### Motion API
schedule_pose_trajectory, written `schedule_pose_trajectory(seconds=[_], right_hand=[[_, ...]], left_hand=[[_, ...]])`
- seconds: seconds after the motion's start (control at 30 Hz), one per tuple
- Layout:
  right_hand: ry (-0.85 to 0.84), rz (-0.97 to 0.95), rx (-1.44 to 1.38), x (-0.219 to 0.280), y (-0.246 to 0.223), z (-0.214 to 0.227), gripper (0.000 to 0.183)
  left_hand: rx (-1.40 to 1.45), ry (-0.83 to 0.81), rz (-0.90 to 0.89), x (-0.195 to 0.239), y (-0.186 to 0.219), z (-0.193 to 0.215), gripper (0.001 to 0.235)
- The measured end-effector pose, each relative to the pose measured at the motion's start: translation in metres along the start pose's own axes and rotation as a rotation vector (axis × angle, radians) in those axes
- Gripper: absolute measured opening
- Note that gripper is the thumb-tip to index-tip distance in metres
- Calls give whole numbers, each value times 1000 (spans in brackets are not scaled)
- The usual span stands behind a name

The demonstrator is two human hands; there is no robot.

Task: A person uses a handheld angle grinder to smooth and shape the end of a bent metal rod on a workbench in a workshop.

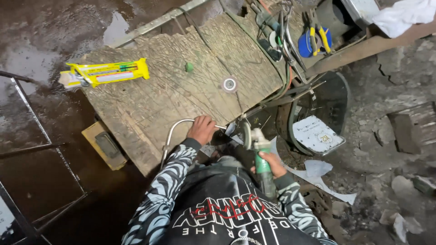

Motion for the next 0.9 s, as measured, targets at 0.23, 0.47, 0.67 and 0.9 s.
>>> schedule_pose_trajectory(seconds=[0.23,0.47,0.67,0.9], right_hand=[[-21,-319,-259,-41,164,79,51],[-127,-285,-222,-74,118,12,40],[-208,-275,-252,-60,110,-14,47],[-225,-263,-241,-70,113,-30,57]], left_hand=[[-210,47,-77,-6,6,-4,25],[-249,8,-43,7,10,-7,19],[-234,11,-78,11,22,-6,19],[-257,47,-110,13,15,-12,19]])
Point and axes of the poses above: each hand's wrist, its own x-axis away from the middle knuckle, its own z-axis out of the back of the hand, y = z × x, the point moved 7 cm from there along -x, towards the middle knuckle, and after that the axes turned 1 degree about x, right-handed, at the moved point
